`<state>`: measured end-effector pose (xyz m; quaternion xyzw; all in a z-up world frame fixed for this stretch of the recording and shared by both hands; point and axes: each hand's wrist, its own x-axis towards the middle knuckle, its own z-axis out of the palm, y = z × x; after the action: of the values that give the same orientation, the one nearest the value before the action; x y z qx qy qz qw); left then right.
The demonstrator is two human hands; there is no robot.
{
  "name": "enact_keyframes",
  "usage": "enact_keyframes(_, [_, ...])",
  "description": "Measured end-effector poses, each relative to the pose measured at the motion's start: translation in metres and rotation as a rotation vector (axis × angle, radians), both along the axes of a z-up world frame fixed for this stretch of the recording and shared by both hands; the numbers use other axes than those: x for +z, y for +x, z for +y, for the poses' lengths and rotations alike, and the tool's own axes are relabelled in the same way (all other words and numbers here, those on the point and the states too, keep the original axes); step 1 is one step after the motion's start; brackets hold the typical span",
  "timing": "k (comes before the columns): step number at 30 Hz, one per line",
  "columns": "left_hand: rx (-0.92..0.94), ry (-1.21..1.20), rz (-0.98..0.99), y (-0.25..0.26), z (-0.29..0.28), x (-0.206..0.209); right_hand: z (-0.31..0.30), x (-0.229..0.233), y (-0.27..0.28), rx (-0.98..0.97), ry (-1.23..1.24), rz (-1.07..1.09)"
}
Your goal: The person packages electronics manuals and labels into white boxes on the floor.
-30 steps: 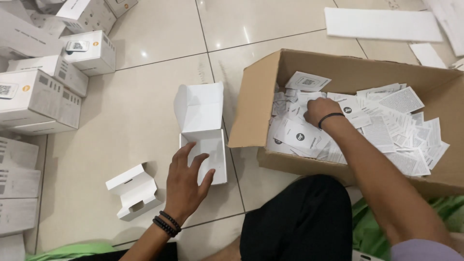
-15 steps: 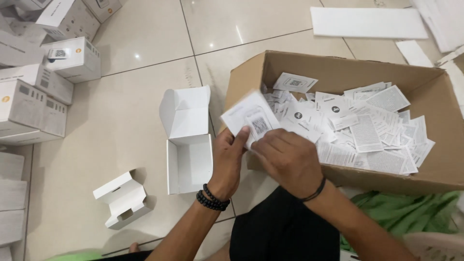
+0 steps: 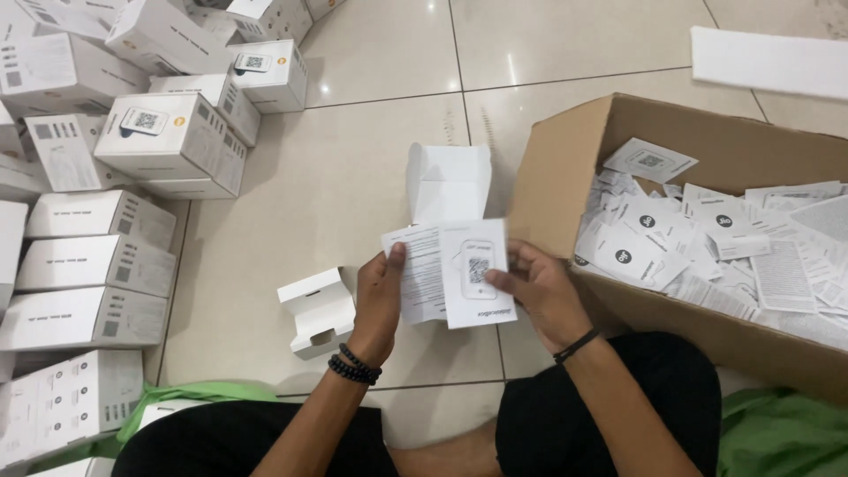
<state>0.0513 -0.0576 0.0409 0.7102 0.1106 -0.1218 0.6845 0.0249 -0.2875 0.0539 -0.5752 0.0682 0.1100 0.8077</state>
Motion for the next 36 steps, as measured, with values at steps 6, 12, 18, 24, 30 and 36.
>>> enact_keyframes(6, [-0.172,0.195,-0.176,0.012,0.025,-0.014,0.028,-0.051,0.018,-0.032,-0.326,0.174])
enact_keyframes(12, [-0.364,1.274,-0.500,0.030,0.133,-0.028,0.033,-0.055,0.032,-0.229,-1.363,-0.472])
enact_keyframes(18, [-0.553,1.452,-0.128,0.034,0.172,-0.059,0.090,-0.003,0.006,-0.027,-0.972,-0.480])
enact_keyframes(24, [-0.322,0.985,-0.917,0.020,0.056,0.077,0.042,0.012,-0.022,-0.370,-0.681,-0.456])
enact_keyframes(30, [-0.585,1.234,-0.821,0.064,-0.031,-0.047,0.013,-0.002,-0.050,-0.359,-0.758,-0.344])
enact_keyframes(36, [-0.387,0.956,-0.878,0.063,-0.039,-0.058,0.042,-0.010,-0.056,-0.201,-0.744,-0.317])
